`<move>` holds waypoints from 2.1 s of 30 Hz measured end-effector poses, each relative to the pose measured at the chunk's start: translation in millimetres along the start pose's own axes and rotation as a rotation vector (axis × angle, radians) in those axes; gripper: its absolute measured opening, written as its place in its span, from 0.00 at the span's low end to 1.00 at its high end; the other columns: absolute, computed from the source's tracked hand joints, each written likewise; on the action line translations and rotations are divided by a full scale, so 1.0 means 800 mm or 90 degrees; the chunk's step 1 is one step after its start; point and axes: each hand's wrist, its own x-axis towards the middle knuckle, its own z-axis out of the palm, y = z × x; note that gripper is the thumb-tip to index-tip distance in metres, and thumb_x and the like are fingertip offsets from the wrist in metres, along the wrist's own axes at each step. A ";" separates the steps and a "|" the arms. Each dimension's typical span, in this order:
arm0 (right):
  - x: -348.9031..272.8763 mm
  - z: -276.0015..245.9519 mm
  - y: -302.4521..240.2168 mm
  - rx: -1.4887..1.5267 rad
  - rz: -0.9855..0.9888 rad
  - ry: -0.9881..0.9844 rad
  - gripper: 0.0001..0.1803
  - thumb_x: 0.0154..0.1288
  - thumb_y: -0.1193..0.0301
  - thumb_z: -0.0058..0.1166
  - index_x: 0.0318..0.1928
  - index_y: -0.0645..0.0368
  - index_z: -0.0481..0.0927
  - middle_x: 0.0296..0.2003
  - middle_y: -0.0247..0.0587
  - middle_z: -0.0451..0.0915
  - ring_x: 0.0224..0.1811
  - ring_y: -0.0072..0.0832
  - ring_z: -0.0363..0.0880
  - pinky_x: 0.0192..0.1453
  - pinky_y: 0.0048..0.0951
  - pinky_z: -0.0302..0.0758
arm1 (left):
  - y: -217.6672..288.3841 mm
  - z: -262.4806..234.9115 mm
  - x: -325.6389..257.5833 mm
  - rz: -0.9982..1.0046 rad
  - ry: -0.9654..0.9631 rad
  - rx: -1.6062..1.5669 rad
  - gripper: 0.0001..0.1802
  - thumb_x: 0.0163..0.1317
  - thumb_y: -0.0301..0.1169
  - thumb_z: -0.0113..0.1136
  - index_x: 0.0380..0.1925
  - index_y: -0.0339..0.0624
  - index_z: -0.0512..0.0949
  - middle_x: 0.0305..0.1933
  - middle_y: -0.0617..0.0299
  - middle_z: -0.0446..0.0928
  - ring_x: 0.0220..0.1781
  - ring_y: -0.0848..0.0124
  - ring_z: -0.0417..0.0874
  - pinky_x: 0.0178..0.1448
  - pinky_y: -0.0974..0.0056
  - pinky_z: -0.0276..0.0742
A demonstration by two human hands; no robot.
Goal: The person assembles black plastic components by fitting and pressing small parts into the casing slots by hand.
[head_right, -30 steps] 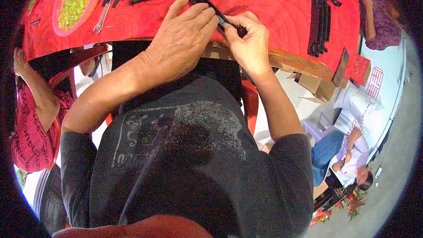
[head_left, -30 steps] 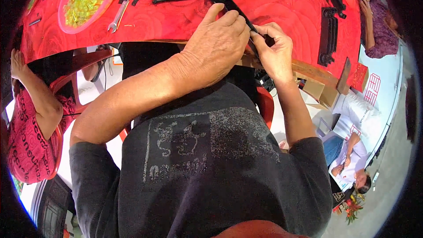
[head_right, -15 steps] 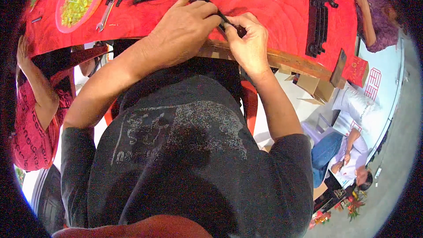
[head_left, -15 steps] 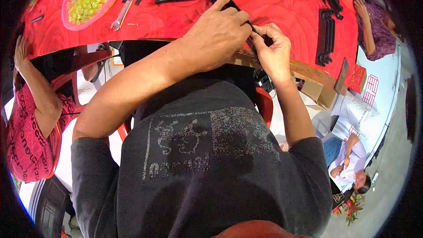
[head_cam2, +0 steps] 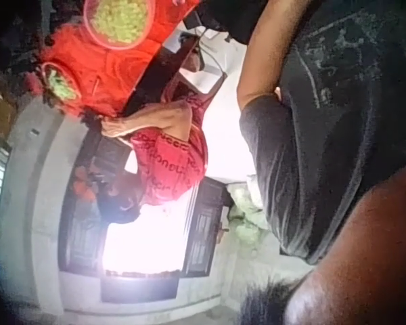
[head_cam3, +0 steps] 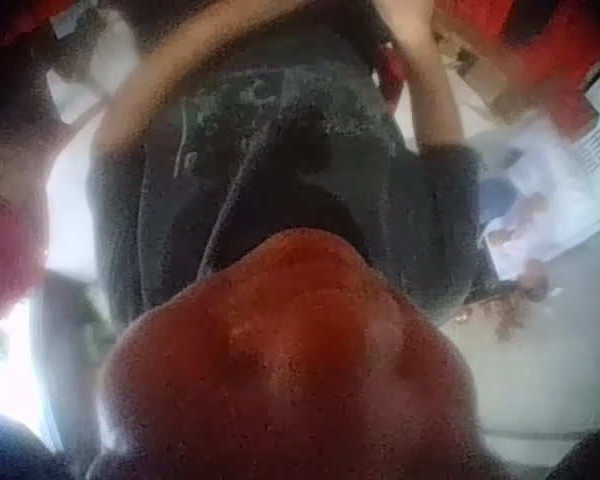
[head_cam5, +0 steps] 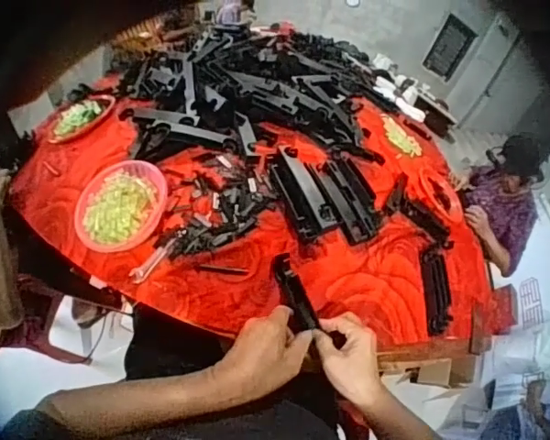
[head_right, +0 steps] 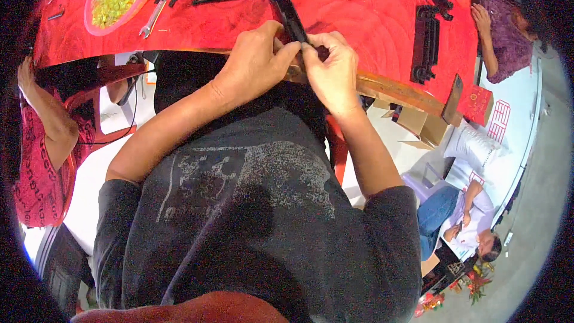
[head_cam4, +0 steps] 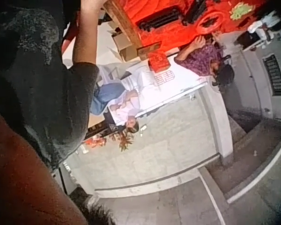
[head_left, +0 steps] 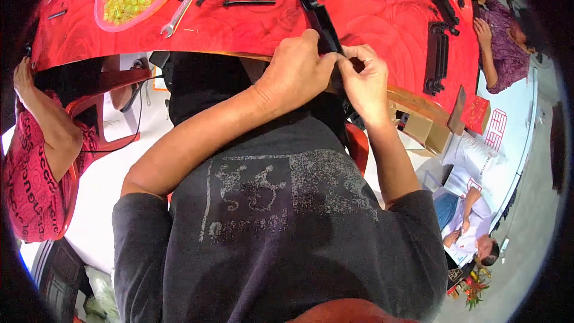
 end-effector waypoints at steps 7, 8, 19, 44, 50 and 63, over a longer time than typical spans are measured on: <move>-0.020 0.018 -0.009 0.057 0.015 0.016 0.08 0.56 0.77 0.63 0.38 0.64 0.86 0.30 0.43 0.81 0.32 0.28 0.80 0.38 0.28 0.75 | 0.003 -0.010 0.002 0.034 0.011 0.131 0.13 0.59 0.30 0.58 0.29 0.27 0.73 0.23 0.35 0.77 0.30 0.40 0.82 0.34 0.45 0.79; -0.022 0.019 -0.013 0.060 0.026 0.017 0.09 0.56 0.77 0.64 0.39 0.65 0.86 0.31 0.43 0.81 0.33 0.28 0.80 0.39 0.28 0.75 | 0.006 -0.013 0.003 0.037 0.011 0.130 0.13 0.59 0.30 0.58 0.29 0.27 0.73 0.23 0.35 0.77 0.30 0.40 0.82 0.34 0.45 0.79; -0.007 0.002 -0.036 0.483 0.336 -0.095 0.18 0.71 0.73 0.52 0.57 0.68 0.75 0.46 0.43 0.82 0.44 0.26 0.83 0.47 0.28 0.82 | 0.016 -0.035 0.018 0.168 -0.013 0.230 0.08 0.51 0.27 0.60 0.26 0.31 0.76 0.24 0.40 0.79 0.29 0.44 0.84 0.35 0.47 0.81; 0.024 0.004 0.004 0.661 0.342 -0.066 0.13 0.72 0.64 0.55 0.44 0.62 0.78 0.40 0.41 0.84 0.43 0.30 0.84 0.49 0.33 0.83 | 0.010 -0.021 -0.016 0.210 -0.042 0.172 0.24 0.58 0.27 0.61 0.54 0.30 0.73 0.49 0.43 0.72 0.50 0.48 0.77 0.53 0.52 0.75; 0.022 0.004 0.001 0.666 0.336 -0.066 0.13 0.72 0.64 0.55 0.44 0.63 0.78 0.40 0.41 0.84 0.43 0.31 0.85 0.51 0.35 0.83 | 0.004 -0.018 -0.018 0.224 -0.030 0.149 0.24 0.58 0.27 0.59 0.55 0.30 0.72 0.48 0.42 0.71 0.49 0.47 0.76 0.52 0.50 0.74; 0.023 -0.001 0.016 0.650 0.336 -0.101 0.14 0.72 0.64 0.55 0.46 0.63 0.78 0.40 0.40 0.83 0.44 0.30 0.84 0.52 0.34 0.83 | -0.001 -0.025 -0.013 0.252 -0.052 0.137 0.25 0.59 0.30 0.61 0.56 0.34 0.73 0.51 0.42 0.71 0.50 0.46 0.76 0.53 0.51 0.74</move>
